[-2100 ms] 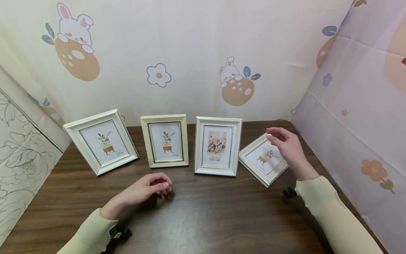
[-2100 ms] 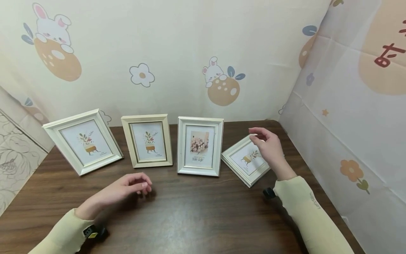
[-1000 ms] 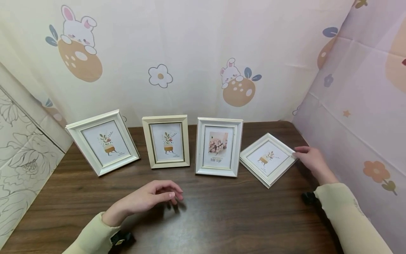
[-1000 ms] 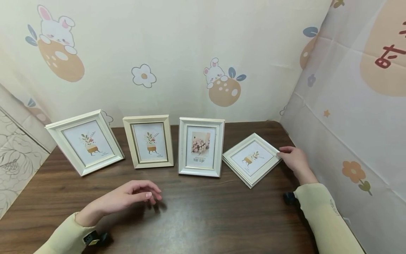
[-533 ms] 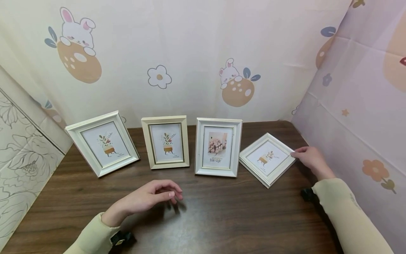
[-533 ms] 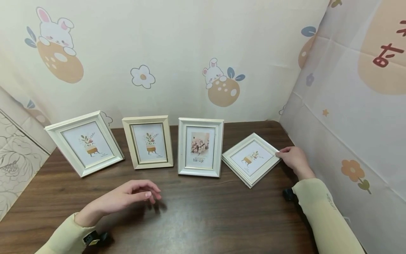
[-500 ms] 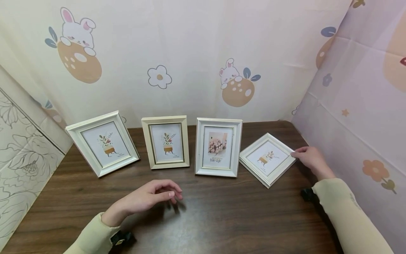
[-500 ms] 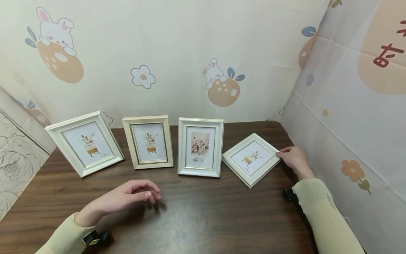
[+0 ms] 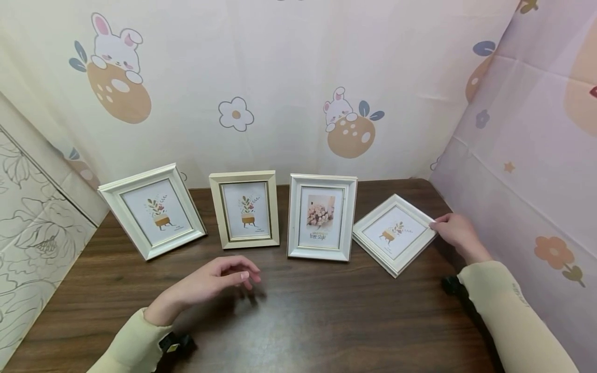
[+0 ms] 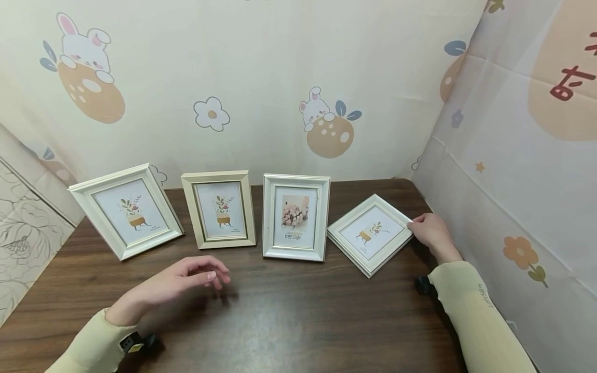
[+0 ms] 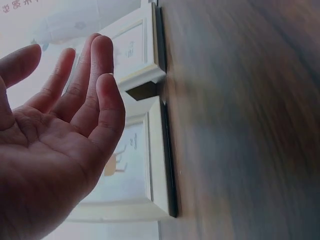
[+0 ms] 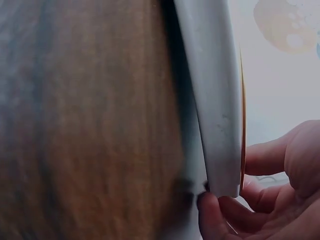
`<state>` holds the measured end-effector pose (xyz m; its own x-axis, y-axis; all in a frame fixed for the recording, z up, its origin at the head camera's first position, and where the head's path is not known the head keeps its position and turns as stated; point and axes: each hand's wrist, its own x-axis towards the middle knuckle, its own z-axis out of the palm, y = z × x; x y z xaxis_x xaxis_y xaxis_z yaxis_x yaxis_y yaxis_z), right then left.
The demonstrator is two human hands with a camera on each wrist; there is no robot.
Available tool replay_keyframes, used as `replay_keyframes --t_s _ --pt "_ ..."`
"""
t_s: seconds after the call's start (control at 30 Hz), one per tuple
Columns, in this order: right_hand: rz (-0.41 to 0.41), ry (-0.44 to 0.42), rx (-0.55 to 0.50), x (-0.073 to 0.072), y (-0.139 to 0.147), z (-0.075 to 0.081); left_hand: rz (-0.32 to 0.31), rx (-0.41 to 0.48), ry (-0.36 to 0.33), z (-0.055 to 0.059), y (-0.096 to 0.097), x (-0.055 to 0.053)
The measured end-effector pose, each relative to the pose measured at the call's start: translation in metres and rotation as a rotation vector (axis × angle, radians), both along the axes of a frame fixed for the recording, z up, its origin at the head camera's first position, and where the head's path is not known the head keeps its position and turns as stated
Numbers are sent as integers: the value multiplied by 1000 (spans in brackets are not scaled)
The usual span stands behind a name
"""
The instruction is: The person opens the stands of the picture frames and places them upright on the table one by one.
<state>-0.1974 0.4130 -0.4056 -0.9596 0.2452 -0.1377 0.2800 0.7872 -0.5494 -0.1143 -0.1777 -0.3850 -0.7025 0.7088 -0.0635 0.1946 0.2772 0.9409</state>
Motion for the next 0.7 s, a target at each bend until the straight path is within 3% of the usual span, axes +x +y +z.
replay_keyframes --t_s 0.4,0.7 --pt "-37 0 -74 4 -4 14 74 9 -46 -5 -11 -10" --pt "-31 59 -181 7 -4 22 123 49 -97 -13 -22 -18"
